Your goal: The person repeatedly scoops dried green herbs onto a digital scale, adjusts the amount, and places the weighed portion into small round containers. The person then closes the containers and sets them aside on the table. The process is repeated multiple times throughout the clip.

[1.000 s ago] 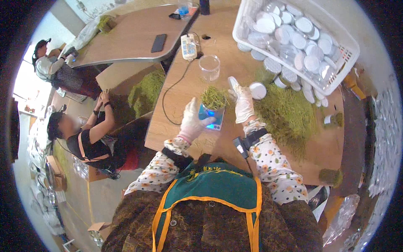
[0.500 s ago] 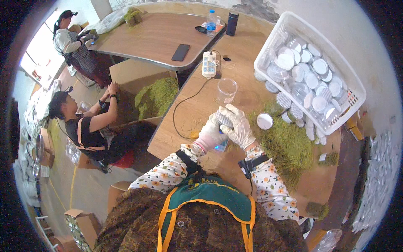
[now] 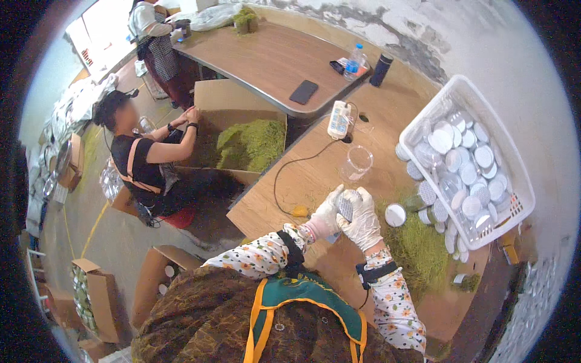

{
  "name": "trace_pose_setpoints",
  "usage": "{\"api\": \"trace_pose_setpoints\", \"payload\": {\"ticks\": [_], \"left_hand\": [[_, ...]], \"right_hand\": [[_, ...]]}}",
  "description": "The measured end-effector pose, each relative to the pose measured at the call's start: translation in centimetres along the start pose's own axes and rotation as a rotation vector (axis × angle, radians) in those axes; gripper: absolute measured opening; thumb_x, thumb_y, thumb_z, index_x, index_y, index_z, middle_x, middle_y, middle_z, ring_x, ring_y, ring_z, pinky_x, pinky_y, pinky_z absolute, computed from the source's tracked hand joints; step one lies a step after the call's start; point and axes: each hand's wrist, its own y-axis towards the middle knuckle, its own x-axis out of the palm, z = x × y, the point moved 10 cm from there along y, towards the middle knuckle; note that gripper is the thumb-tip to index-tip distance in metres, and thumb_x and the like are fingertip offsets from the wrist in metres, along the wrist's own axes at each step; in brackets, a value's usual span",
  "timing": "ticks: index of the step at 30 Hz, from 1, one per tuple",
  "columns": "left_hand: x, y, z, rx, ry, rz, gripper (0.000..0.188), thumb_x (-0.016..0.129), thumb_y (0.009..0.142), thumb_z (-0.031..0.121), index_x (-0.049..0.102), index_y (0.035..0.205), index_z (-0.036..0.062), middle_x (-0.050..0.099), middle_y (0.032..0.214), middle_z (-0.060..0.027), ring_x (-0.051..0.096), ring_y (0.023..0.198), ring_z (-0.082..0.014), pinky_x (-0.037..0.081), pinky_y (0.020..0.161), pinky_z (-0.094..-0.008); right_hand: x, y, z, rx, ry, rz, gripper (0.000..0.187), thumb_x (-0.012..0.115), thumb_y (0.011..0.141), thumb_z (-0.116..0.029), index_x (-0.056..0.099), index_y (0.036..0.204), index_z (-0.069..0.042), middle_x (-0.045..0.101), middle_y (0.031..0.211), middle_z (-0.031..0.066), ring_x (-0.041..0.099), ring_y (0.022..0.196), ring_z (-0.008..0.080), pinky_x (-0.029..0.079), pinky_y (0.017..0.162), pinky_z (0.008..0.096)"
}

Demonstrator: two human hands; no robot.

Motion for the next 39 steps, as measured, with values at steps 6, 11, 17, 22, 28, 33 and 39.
{"api": "trace_pose_setpoints", "payload": {"ticks": [6, 11, 17, 22, 28, 33, 39], "left_hand": [[-1.5, -0.2, 0.9, -0.030, -0.005, -0.133, 0.129, 0.088, 0.070, 0.037, 0.001, 0.158, -0.0004, 0.046, 0.147, -0.0240, 0.047, 0.137, -0.0338, 0.040, 0.111, -0.0374], [-1.3, -1.5, 0.4, -0.426, -0.845, -0.302, 0.094, 0.067, 0.088, 0.055, 0.020, 0.157, 0.0116, 0.043, 0.150, -0.0161, 0.046, 0.132, -0.0339, 0.039, 0.108, -0.0544], [0.4, -4.0, 5.7, -0.867, -1.431, -0.337, 0.054, 0.047, 0.098, 0.062, 0.060, 0.128, 0.0196, 0.066, 0.123, -0.0033, 0.058, 0.114, -0.0272, 0.045, 0.091, -0.0546], [-0.6, -5.1, 7.8, -0.885, -1.256, -0.387, 0.049, 0.046, 0.098, 0.061, 0.064, 0.121, 0.0211, 0.071, 0.110, -0.0012, 0.064, 0.099, -0.0238, 0.048, 0.076, -0.0503], [-7.7, -2.1, 13.5, -0.063, -0.606, 0.114, 0.050, 0.068, 0.092, 0.039, 0.048, 0.130, 0.0136, 0.056, 0.117, -0.0117, 0.058, 0.107, -0.0265, 0.049, 0.092, -0.0431], [-9.6, -4.2, 22.5, 0.520, 0.463, 0.116, 0.055, 0.080, 0.074, 0.037, 0.059, 0.118, 0.0104, 0.055, 0.115, -0.0156, 0.054, 0.113, -0.0358, 0.049, 0.094, -0.0415], [-10.0, -7.0, 23.3, 0.921, 0.524, -0.358, 0.055, 0.082, 0.067, 0.035, 0.063, 0.117, 0.0227, 0.054, 0.123, -0.0138, 0.056, 0.109, -0.0400, 0.051, 0.087, -0.0520]], "right_hand": [[0.1, 0.4, 0.1, 0.049, -0.026, 0.017, 0.067, 0.082, 0.070, -0.021, 0.052, 0.129, -0.011, 0.051, 0.128, 0.0194, 0.050, 0.122, 0.0407, 0.040, 0.107, 0.0486], [-5.7, 0.9, 0.8, 0.191, 0.604, 0.136, 0.071, 0.074, 0.084, -0.014, 0.045, 0.148, -0.009, 0.053, 0.136, 0.0136, 0.052, 0.126, 0.0287, 0.040, 0.110, 0.0389], [-10.7, 0.3, -7.1, -0.151, 0.170, -0.116, 0.086, 0.053, 0.092, -0.064, 0.033, 0.155, -0.009, 0.029, 0.158, 0.0213, 0.037, 0.139, 0.0371, 0.029, 0.117, 0.0451], [-11.9, -2.2, -9.7, -0.304, -0.018, -0.080, 0.096, 0.041, 0.091, -0.076, 0.030, 0.155, -0.005, 0.019, 0.160, 0.0284, 0.025, 0.145, 0.0449, 0.022, 0.119, 0.0503], [-10.4, -1.8, -4.7, 0.169, 0.953, 0.298, 0.066, 0.034, 0.104, -0.058, 0.040, 0.146, -0.007, 0.048, 0.140, 0.0106, 0.048, 0.131, 0.0233, 0.038, 0.112, 0.0393], [-2.9, -2.5, -3.2, 0.610, 1.709, 0.104, 0.057, 0.038, 0.104, -0.056, 0.049, 0.137, -0.010, 0.058, 0.132, 0.0064, 0.060, 0.117, 0.0217, 0.052, 0.098, 0.0393], [1.9, -2.4, -5.7, 0.774, 1.801, -0.191, 0.059, 0.037, 0.103, -0.058, 0.056, 0.132, -0.010, 0.063, 0.130, 0.0077, 0.061, 0.117, 0.0238, 0.054, 0.097, 0.0405]]}}
